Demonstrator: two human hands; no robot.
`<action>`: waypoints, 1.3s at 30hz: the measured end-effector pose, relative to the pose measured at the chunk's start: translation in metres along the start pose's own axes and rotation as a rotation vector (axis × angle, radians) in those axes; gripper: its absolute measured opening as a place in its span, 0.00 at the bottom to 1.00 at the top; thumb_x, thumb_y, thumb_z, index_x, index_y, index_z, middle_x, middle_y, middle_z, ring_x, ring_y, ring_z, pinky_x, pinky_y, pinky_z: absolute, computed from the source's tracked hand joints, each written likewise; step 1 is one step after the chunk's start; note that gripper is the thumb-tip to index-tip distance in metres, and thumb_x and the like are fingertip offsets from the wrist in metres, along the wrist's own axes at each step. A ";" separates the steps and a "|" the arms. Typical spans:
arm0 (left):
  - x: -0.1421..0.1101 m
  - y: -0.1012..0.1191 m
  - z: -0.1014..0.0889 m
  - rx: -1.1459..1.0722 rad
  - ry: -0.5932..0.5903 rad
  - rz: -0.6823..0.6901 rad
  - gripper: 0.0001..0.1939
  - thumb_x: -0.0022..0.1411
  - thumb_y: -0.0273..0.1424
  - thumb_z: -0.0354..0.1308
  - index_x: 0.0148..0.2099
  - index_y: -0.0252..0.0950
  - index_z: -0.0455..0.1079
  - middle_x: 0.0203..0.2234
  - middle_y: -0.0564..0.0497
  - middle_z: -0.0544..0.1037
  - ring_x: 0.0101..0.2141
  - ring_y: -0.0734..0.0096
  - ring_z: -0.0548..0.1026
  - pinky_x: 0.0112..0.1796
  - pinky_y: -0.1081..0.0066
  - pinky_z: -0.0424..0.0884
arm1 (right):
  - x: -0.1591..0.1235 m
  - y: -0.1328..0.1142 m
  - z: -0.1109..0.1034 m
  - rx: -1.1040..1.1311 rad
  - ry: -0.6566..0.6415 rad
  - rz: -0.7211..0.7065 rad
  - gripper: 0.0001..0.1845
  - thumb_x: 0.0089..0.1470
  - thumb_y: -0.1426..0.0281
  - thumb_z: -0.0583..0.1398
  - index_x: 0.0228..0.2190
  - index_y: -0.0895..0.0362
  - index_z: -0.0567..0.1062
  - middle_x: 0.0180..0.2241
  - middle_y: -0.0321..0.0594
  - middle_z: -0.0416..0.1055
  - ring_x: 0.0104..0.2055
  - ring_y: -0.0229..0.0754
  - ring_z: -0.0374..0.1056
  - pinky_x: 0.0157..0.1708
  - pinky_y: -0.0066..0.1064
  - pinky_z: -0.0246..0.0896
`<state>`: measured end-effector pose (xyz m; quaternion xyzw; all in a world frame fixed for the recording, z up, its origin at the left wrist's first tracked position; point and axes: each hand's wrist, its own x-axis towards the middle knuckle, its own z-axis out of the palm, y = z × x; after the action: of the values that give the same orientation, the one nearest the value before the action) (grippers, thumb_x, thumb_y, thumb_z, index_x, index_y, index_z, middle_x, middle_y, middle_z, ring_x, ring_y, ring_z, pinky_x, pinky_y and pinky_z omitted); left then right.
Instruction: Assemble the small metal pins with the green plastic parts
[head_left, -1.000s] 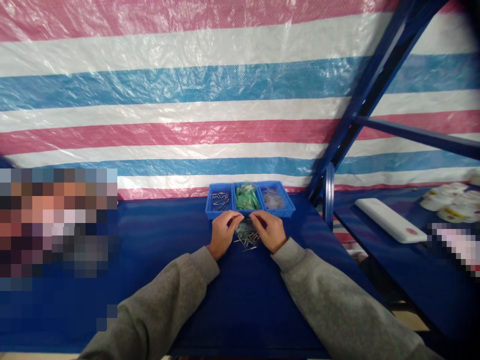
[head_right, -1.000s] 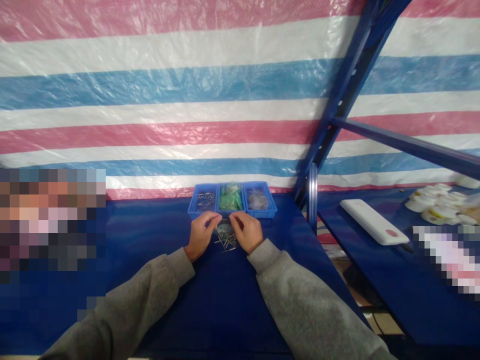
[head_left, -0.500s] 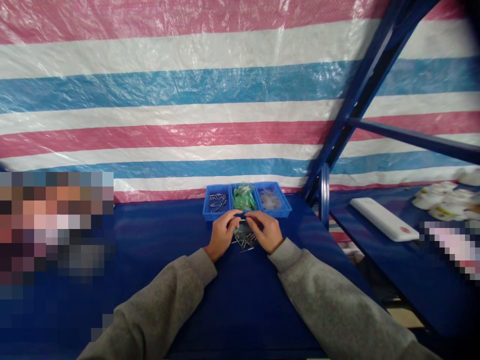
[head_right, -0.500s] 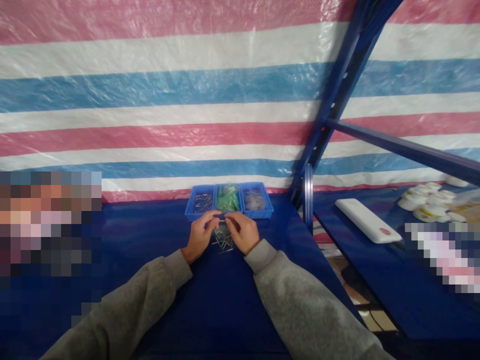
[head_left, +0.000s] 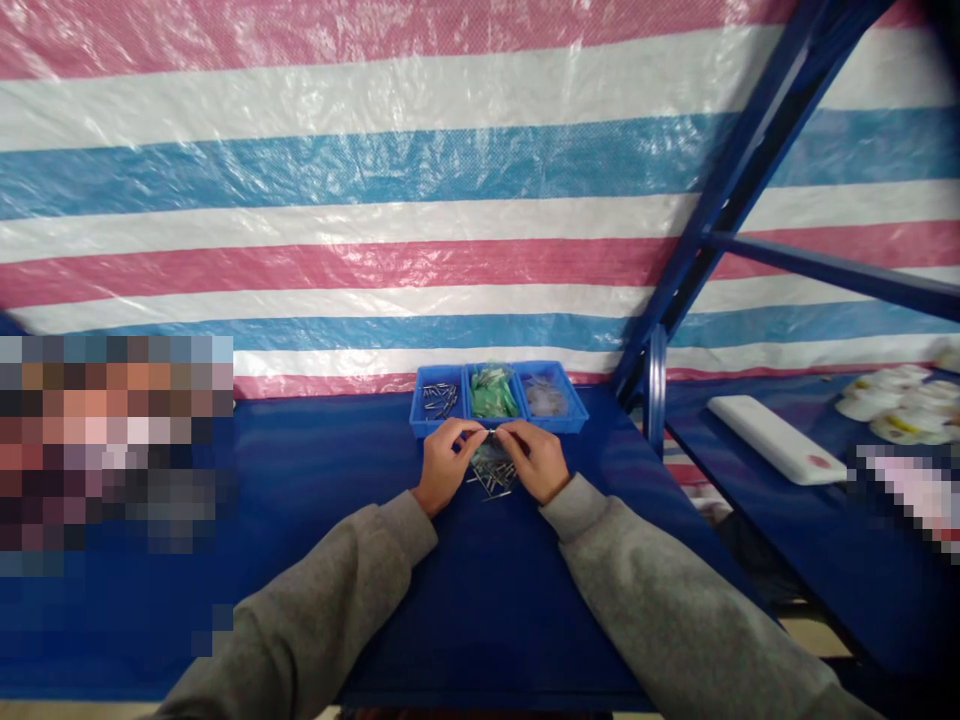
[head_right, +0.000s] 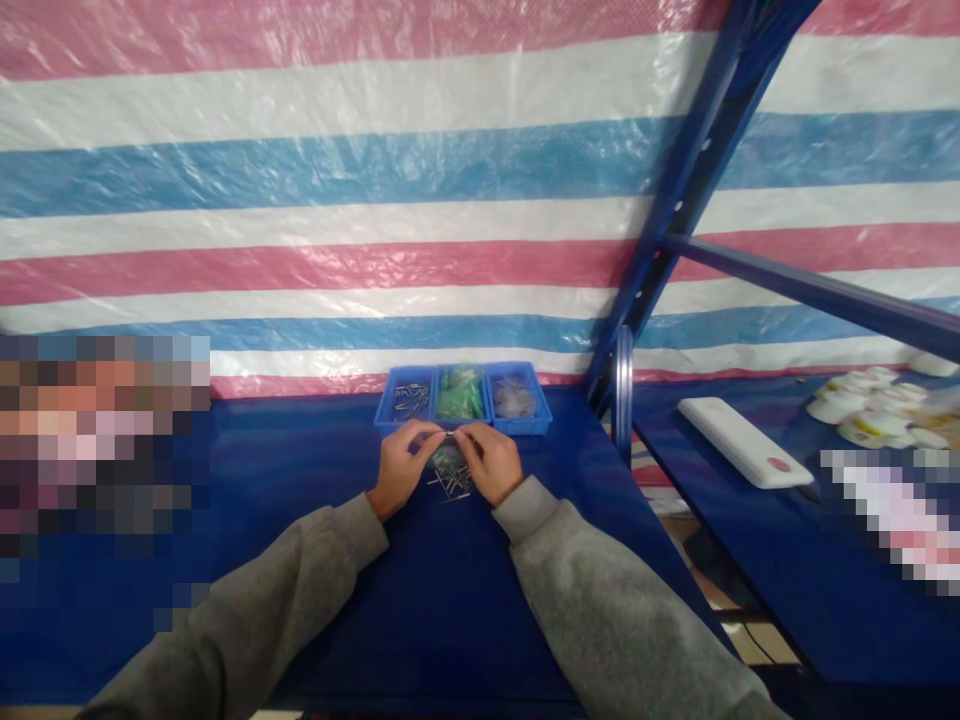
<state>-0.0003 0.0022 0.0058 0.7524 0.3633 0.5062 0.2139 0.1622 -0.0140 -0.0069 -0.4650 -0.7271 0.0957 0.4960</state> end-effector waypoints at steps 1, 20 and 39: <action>0.000 0.001 0.000 -0.012 0.006 0.000 0.08 0.59 0.34 0.54 0.34 0.34 0.70 0.31 0.48 0.75 0.31 0.72 0.73 0.31 0.73 0.69 | 0.000 0.000 0.000 0.007 0.008 -0.001 0.13 0.58 0.64 0.50 0.33 0.56 0.73 0.32 0.41 0.74 0.35 0.42 0.70 0.37 0.31 0.64; -0.002 -0.006 0.001 -0.039 -0.032 -0.090 0.08 0.63 0.32 0.48 0.36 0.34 0.64 0.29 0.50 0.73 0.28 0.75 0.72 0.32 0.74 0.68 | 0.000 0.001 0.002 0.009 0.020 -0.014 0.14 0.58 0.66 0.50 0.32 0.56 0.74 0.32 0.42 0.74 0.34 0.41 0.69 0.36 0.31 0.64; 0.001 -0.003 0.002 0.021 0.068 -0.113 0.08 0.62 0.33 0.49 0.36 0.34 0.66 0.29 0.51 0.73 0.30 0.74 0.72 0.30 0.76 0.67 | 0.003 0.013 -0.001 -0.321 0.150 0.044 0.13 0.56 0.66 0.53 0.37 0.56 0.74 0.33 0.42 0.69 0.35 0.42 0.64 0.38 0.33 0.58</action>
<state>0.0006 0.0052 0.0039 0.7153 0.4174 0.5147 0.2219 0.1702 -0.0046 -0.0120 -0.5600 -0.6835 -0.0458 0.4660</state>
